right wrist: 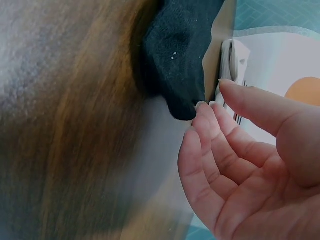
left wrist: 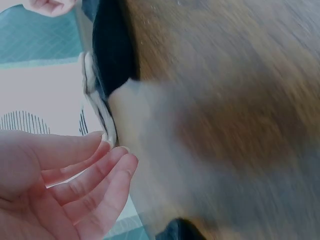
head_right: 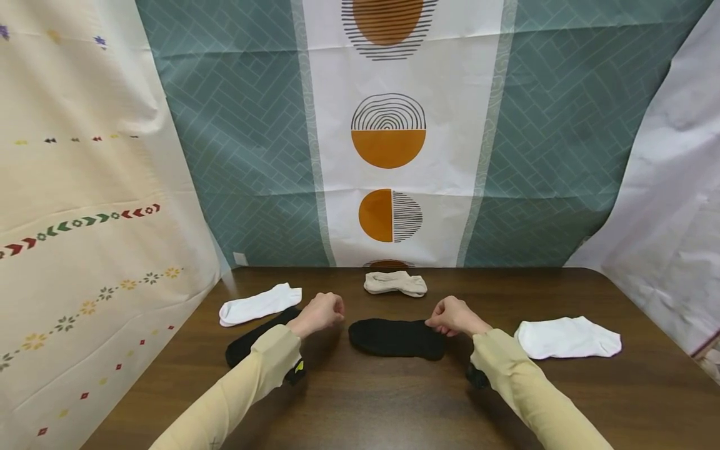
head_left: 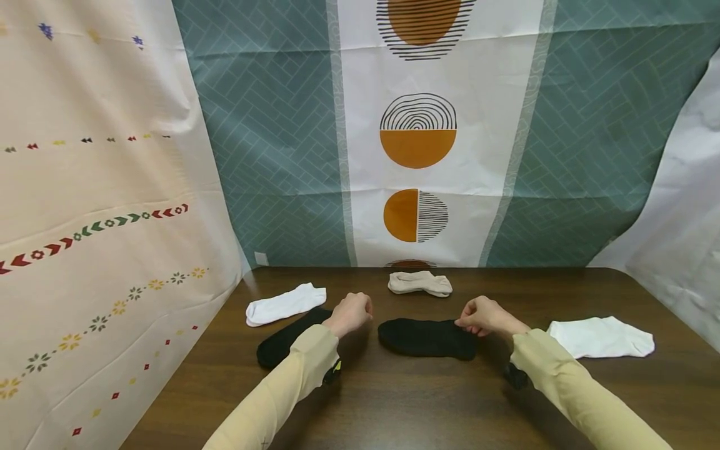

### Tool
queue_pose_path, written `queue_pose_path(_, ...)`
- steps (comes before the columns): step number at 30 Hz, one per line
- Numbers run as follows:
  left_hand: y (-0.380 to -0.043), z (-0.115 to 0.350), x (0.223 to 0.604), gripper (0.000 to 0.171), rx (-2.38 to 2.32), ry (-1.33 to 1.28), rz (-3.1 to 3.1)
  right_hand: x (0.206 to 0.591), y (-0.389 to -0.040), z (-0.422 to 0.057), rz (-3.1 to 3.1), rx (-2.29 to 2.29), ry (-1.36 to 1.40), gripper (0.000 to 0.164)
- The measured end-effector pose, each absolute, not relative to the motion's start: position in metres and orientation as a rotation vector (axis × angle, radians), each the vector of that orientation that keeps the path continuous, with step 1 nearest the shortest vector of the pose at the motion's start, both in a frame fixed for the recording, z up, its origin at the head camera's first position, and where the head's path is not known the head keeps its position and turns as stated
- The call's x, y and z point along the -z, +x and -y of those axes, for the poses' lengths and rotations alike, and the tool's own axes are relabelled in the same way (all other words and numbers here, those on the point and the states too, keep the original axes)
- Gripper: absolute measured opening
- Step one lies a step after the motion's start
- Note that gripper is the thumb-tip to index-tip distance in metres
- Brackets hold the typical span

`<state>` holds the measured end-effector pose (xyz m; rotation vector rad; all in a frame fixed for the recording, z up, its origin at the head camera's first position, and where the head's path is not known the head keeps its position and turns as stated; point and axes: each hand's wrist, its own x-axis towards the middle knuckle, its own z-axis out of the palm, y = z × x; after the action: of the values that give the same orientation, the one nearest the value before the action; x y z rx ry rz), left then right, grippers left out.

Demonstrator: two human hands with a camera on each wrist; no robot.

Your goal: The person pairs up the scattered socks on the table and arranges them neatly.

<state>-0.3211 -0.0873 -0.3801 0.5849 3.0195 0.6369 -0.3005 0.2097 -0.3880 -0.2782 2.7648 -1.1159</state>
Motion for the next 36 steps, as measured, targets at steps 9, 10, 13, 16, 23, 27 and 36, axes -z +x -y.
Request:
queue_pose_path(9, -0.322, 0.113, 0.381, 0.006, -0.635, 0.576, -3.069, 0.384, -0.304, -0.204, -2.773, 1.128, -0.311, 0.014)
queue_pose_path(10, -0.322, 0.115, 0.38, 0.006, -0.633, 0.578, -3.071, 0.384, -0.304, -0.203, -2.773, 1.131, -0.313, 0.014)
queue_pose_path(13, -0.323, 0.12, 0.38, 0.006, -0.634, 0.584, -3.081, 0.383, -0.305, -0.2, -2.772, 1.147, -0.322, 0.013)
queue_pose_path(16, -0.324, 0.125, 0.38, 0.007, -0.648, 0.591, -3.093, 0.383, -0.305, -0.196, -2.765, 1.167, -0.332, 0.013)
queue_pose_path(23, -0.323, 0.136, 0.38, 0.007, -0.659, 0.587, -3.113, 0.385, -0.308, -0.19, -2.775, 1.196, -0.339, 0.012)
queue_pose_path(27, -0.322, 0.146, 0.379, 0.009, -0.669, 0.535, -3.101, 0.385, -0.31, -0.185, -2.787, 1.203, -0.381, 0.012)
queue_pose_path(36, -0.318, 0.175, 0.382, 0.014, -0.645, 0.543, -3.161, 0.385, -0.31, -0.168, -2.791, 1.238, -0.478, 0.009)
